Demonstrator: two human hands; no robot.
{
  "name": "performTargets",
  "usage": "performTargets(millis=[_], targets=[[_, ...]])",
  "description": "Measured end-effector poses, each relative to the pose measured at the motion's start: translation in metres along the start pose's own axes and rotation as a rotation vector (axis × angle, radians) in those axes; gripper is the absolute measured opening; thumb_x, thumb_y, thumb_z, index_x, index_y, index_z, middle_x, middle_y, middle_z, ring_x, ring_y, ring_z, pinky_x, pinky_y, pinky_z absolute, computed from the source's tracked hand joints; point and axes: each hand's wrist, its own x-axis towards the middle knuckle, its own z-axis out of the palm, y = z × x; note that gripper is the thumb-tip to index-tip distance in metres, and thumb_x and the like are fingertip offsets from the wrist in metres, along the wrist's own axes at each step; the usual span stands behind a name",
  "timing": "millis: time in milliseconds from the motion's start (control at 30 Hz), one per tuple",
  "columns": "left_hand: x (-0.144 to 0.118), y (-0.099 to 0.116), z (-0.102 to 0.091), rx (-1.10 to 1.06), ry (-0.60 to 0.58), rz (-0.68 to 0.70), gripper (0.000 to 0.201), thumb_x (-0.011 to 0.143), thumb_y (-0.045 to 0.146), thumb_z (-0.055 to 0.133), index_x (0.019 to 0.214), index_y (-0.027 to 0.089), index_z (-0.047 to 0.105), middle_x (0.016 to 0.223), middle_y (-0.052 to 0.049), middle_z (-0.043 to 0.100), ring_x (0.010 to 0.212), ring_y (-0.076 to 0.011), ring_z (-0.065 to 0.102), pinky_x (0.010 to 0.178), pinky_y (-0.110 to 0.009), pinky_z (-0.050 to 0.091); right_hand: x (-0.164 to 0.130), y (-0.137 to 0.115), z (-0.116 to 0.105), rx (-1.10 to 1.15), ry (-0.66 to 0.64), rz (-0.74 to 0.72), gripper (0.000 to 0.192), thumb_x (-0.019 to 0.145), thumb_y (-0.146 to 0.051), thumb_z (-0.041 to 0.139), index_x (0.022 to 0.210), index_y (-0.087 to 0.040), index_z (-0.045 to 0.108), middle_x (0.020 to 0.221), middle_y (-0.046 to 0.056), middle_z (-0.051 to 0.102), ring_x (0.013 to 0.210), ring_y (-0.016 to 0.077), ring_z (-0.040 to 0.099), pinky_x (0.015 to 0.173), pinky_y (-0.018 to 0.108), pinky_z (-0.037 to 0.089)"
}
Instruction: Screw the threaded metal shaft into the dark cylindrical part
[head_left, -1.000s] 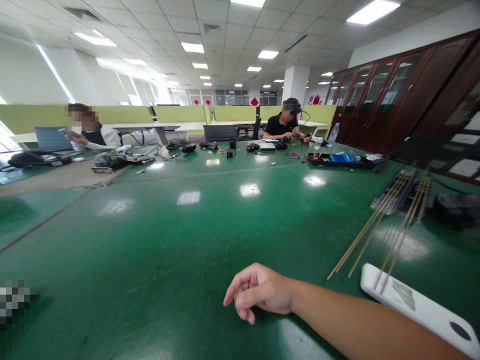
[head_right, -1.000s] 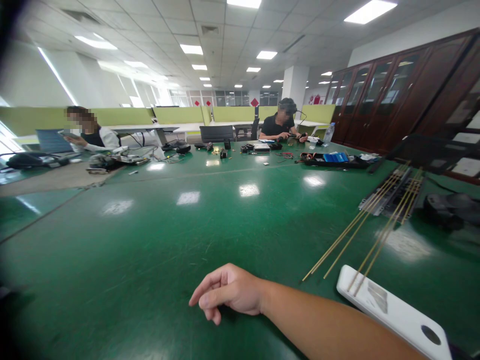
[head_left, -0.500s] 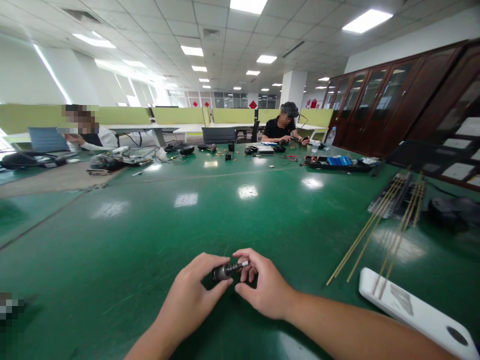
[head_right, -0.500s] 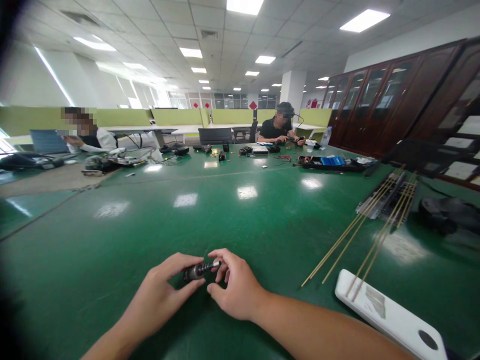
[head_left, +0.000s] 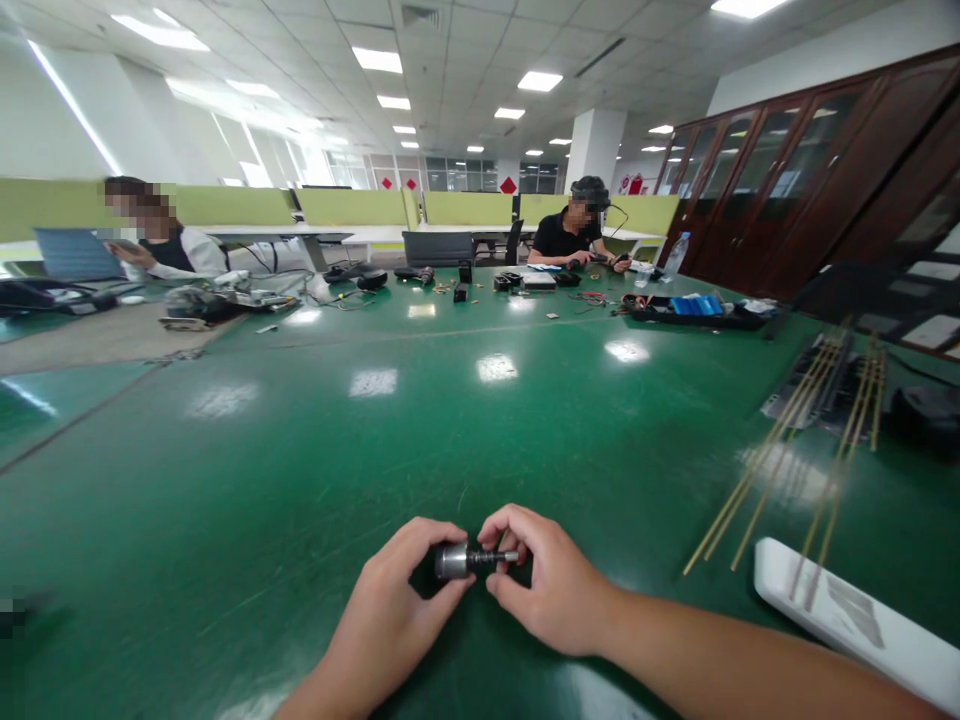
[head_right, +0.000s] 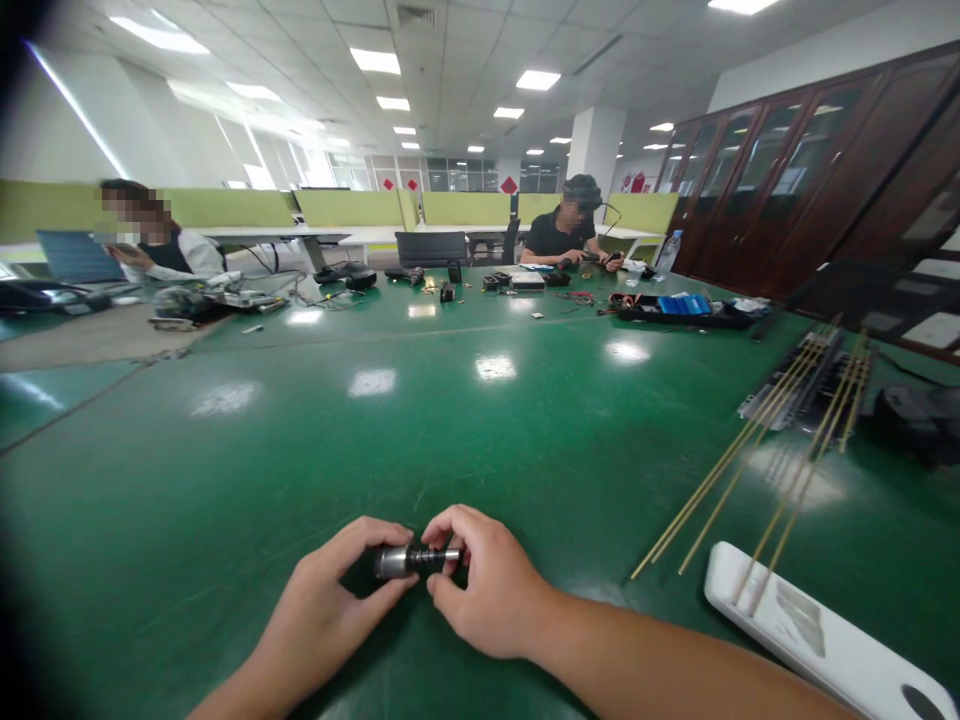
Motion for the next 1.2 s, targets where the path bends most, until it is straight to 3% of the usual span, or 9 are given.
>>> performTargets(millis=[700,1200], targets=[[-0.0044,0.0008,0.0021,0.004,-0.022,0.041,0.026,0.085,0.022,0.073,0.107,0.030,0.063,0.104,0.002,0.068,0.097,-0.0157,0.065,0.086,-0.027,0.052,0.0022,-0.0033,-0.0017,-0.021,-0.034,0.015,0.015,0.079,-0.015,0.070,0.092,-0.021,0.068,0.084,-0.002,0.065,0.076,0.0138,0.060,0.069,0.025,0.044],[-0.0040,-0.0002,0.0034,0.010,0.048,0.108,0.026,0.085,0.021,0.073,0.108,0.029,0.064,0.104,0.000,0.069,0.097,-0.0171,0.067,0.086,-0.028,0.055,0.0046,-0.0015,-0.0020,0.002,-0.022,0.032,0.011,0.077,-0.014,0.071,0.085,-0.020,0.069,0.080,-0.002,0.065,0.074,0.0140,0.059,0.067,0.025,0.042]])
